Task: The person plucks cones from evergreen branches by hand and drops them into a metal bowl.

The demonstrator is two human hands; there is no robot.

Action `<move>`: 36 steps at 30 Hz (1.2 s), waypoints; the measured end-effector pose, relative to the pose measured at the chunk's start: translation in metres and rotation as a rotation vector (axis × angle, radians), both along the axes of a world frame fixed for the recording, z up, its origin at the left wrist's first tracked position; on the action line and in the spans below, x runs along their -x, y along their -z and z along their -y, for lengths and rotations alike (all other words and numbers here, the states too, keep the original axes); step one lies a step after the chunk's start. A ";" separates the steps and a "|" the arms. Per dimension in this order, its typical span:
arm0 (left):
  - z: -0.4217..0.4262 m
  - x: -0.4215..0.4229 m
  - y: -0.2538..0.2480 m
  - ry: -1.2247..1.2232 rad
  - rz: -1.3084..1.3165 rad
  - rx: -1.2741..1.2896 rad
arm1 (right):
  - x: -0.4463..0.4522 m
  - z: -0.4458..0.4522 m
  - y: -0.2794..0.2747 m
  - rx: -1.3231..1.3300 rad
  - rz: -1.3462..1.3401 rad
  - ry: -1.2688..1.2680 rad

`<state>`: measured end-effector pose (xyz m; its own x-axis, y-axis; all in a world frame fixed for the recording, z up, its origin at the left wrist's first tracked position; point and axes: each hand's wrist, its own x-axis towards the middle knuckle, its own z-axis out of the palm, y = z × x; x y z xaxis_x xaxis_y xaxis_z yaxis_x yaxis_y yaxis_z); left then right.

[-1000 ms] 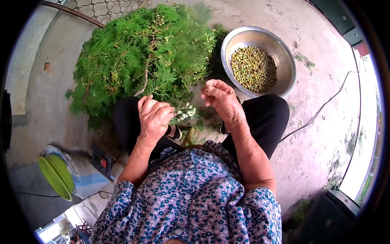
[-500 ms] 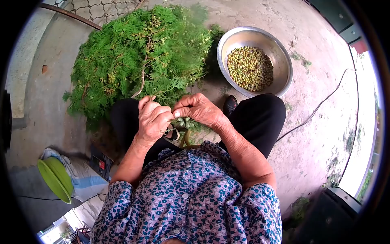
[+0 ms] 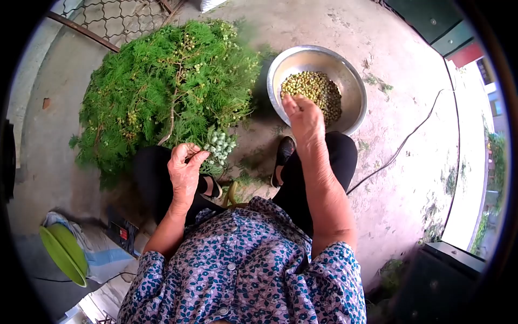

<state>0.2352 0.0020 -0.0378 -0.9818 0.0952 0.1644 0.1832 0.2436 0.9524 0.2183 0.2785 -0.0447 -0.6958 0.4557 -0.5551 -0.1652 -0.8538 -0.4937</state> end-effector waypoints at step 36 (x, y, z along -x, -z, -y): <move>0.347 -0.201 0.172 -1.134 0.712 -0.564 | -0.018 -0.011 0.067 -0.225 0.071 -0.532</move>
